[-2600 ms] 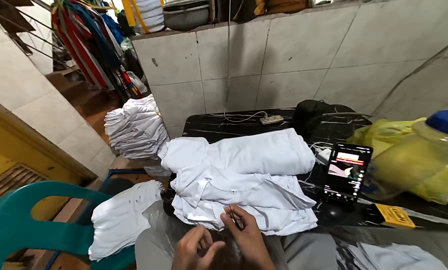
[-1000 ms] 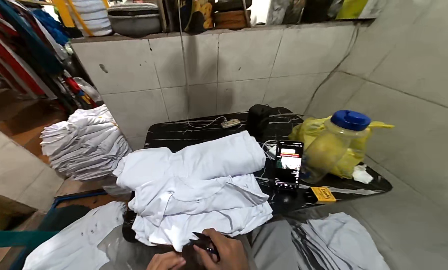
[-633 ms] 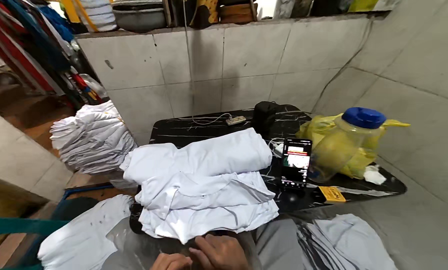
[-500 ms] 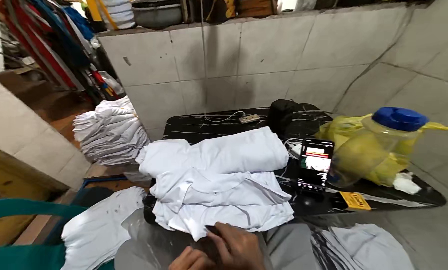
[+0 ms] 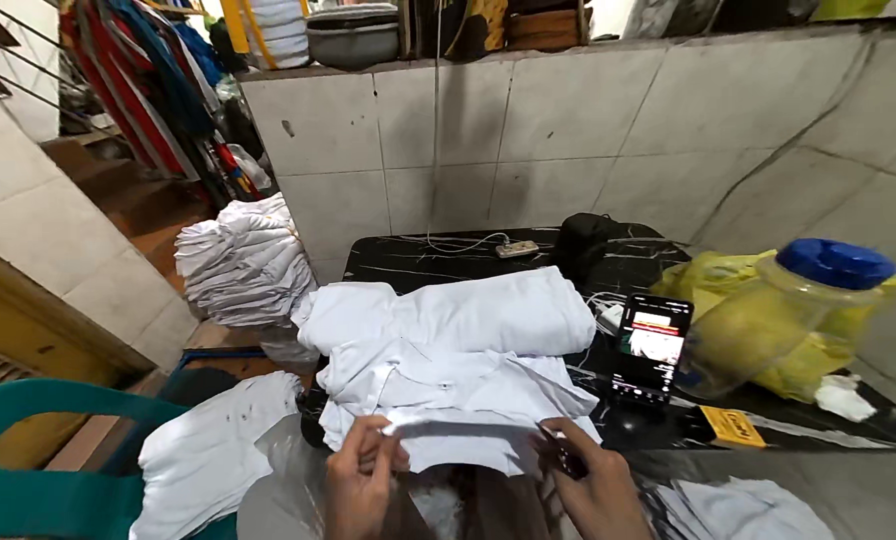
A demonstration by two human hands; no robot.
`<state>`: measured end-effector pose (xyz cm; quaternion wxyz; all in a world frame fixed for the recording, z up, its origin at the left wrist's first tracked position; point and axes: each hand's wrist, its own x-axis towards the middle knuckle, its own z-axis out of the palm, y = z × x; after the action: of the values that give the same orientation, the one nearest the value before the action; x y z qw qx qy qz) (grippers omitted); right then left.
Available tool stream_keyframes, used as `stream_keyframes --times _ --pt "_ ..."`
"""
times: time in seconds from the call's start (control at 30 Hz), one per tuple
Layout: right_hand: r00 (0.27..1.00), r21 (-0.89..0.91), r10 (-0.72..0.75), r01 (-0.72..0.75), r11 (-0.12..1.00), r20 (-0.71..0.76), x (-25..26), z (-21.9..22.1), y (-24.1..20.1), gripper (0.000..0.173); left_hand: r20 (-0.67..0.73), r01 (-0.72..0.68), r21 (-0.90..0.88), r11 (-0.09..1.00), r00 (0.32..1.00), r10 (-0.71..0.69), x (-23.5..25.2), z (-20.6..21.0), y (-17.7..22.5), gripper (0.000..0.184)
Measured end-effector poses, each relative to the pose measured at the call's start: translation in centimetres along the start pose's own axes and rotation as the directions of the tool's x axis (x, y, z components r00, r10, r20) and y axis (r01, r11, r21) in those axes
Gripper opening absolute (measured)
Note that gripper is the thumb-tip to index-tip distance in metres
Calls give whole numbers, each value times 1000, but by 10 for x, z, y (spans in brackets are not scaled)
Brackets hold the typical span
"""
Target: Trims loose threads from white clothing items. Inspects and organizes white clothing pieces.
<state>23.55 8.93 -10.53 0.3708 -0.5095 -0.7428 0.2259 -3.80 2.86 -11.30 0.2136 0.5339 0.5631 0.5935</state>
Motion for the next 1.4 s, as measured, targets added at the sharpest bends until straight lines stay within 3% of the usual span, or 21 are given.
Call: stream_keyframes --times 0.07,0.13,0.2,0.27,0.37,0.5,0.63,0.73,0.8,0.9,1.0,1.1,1.2,1.4 --pt "984 102 3 16 995 -176 14 15 0 29 -58 9 -217 976 998 -22 22 11 1 27" --pt "962 107 26 3 994 -271 32 27 2 37 -4 -36 -271 962 999 36 43 18 -13 44" --pt "964 62 43 -27 998 -262 47 36 16 40 54 -45 -188 981 997 56 59 20 -31 46" --pt "979 17 57 -55 998 -194 56 43 34 35 107 -12 -141 990 994 27 68 17 -45 37" --pt "979 10 33 -32 999 -203 57 48 44 34 122 25 -118 993 992 -11 71 12 -42 30" --pt "969 43 29 -19 999 -245 52 52 45 32 190 -171 129 977 971 144 59 4 -34 19" --pt "963 -18 14 -20 1000 -271 50 55 41 33 303 -349 384 855 922 241 56 -10 -29 19" --pt "929 -166 -68 7 986 -364 46 59 17 32 267 -392 389 833 914 305 62 -7 -31 18" --pt "907 -206 -173 99 974 -384 42 68 -4 30 237 -400 346 849 912 334 65 5 -29 17" --pt "961 37 -181 193 980 -210 42 88 -22 25 263 -360 424 831 927 268 73 26 -26 24" --pt "998 207 -62 63 976 -11 49 100 -21 36 348 -323 523 789 926 149 81 34 -25 19" --pt "995 205 -19 -2 979 101 52 95 -13 48 356 -324 482 814 921 156 83 31 -30 15" --pt "987 133 -31 9 991 160 49 90 -10 46 328 -306 343 888 925 192 81 23 -38 14" --pt "963 -20 -20 26 999 267 50 88 -27 45 339 -296 251 922 919 203 80 21 -38 15"
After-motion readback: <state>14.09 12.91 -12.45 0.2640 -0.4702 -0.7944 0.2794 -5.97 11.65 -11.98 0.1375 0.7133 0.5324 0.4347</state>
